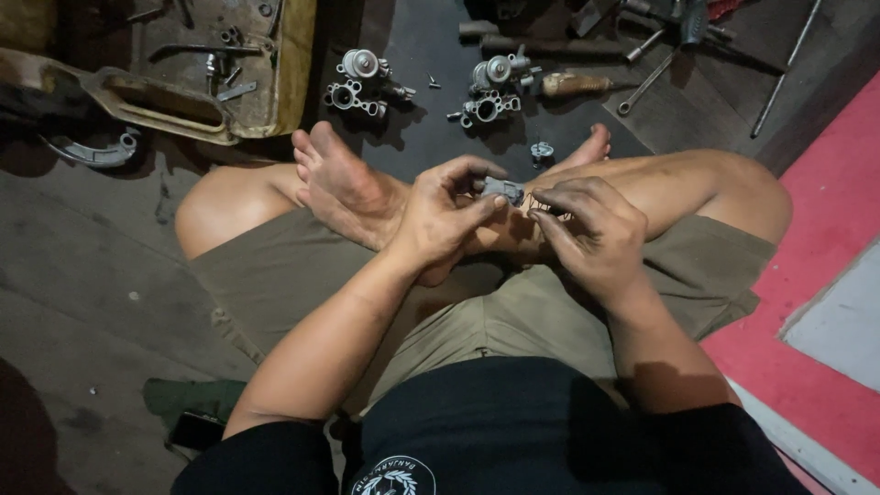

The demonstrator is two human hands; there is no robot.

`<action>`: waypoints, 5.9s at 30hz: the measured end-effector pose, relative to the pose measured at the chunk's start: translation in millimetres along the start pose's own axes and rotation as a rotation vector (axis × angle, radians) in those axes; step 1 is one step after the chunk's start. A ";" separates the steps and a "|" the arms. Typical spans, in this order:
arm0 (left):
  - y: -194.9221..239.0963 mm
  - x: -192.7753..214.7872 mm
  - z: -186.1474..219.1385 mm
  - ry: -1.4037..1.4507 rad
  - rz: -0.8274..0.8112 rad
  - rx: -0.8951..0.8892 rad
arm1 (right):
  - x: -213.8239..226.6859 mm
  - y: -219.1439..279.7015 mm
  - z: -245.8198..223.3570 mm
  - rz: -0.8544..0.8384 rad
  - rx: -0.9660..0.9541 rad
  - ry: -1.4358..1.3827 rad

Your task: Assembling a motorcycle carburetor by installing small internal components and fastening them with a screwdriver.

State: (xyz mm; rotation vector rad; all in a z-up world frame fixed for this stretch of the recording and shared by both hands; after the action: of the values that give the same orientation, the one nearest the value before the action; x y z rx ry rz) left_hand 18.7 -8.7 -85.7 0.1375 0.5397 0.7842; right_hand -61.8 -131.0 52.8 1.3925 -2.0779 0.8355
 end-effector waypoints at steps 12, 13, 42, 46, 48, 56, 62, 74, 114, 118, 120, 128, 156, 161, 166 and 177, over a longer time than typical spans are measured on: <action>6.8 -9.5 16.1 -0.001 0.035 0.055 | -14.8 9.2 6.4 -0.029 0.003 0.064; 7.0 -7.9 15.9 0.012 0.050 0.058 | -15.9 10.2 6.6 -0.028 0.004 0.078; -0.2 30.3 37.0 0.291 0.120 0.081 | -2.5 -49.2 91.6 -0.539 -0.170 0.389; -1.4 35.1 35.0 0.364 0.142 0.081 | -65.9 -45.3 156.4 -0.950 -0.303 0.720; -6.6 41.5 19.0 0.420 0.158 0.010 | -91.2 -37.1 176.4 -1.028 -0.329 0.774; -8.1 44.8 15.5 0.470 0.170 -0.062 | -139.5 -11.6 242.8 -0.980 -0.447 0.601; -7.3 48.3 14.8 0.486 0.177 -0.082 | -106.9 -24.0 205.5 -0.908 -0.481 0.361; -7.6 38.6 4.9 0.476 0.152 -0.021 | -26.2 3.6 82.0 -0.213 -0.558 -0.444; 6.3 21.5 23.9 0.379 0.133 -0.055 | -2.5 17.3 -0.6 0.256 0.164 -0.433; 13.1 20.3 38.3 0.355 0.142 -0.108 | -3.7 14.5 -4.5 0.248 0.205 -0.366; 18.1 20.2 43.8 0.343 0.153 -0.125 | -5.9 20.1 6.1 0.240 0.151 -0.422; 20.7 23.5 50.6 0.323 0.173 -0.126 | -16.4 21.4 19.3 0.184 0.040 -0.566; 24.1 3.0 -1.3 0.454 -0.022 0.000 | -21.7 21.5 -4.5 0.008 0.195 -0.262; 24.3 5.9 -9.9 0.434 -0.024 0.031 | -21.4 26.4 -6.2 -0.012 0.174 -0.225; 36.6 -5.3 20.5 0.285 -0.065 0.124 | -27.2 27.4 -13.0 -0.160 0.079 -0.213; 76.3 -3.6 -6.6 0.184 -0.157 0.241 | -55.2 31.3 -23.6 -0.467 0.001 -0.432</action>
State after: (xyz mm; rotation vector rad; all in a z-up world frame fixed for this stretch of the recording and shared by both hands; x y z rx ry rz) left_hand -35.1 42.2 -66.0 0.2435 0.8098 0.5796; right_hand -70.0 -70.2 24.1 2.0913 -1.9018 0.3630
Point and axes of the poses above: each hand's wrist, its own y-axis away from the middle knuckle, its own x-axis out of the back of the hand, z = x × y, the point moved 10 cm from there along -y, towards the middle knuckle, and after that the axes turned 5 degrees about y, right-handed, at the moved point
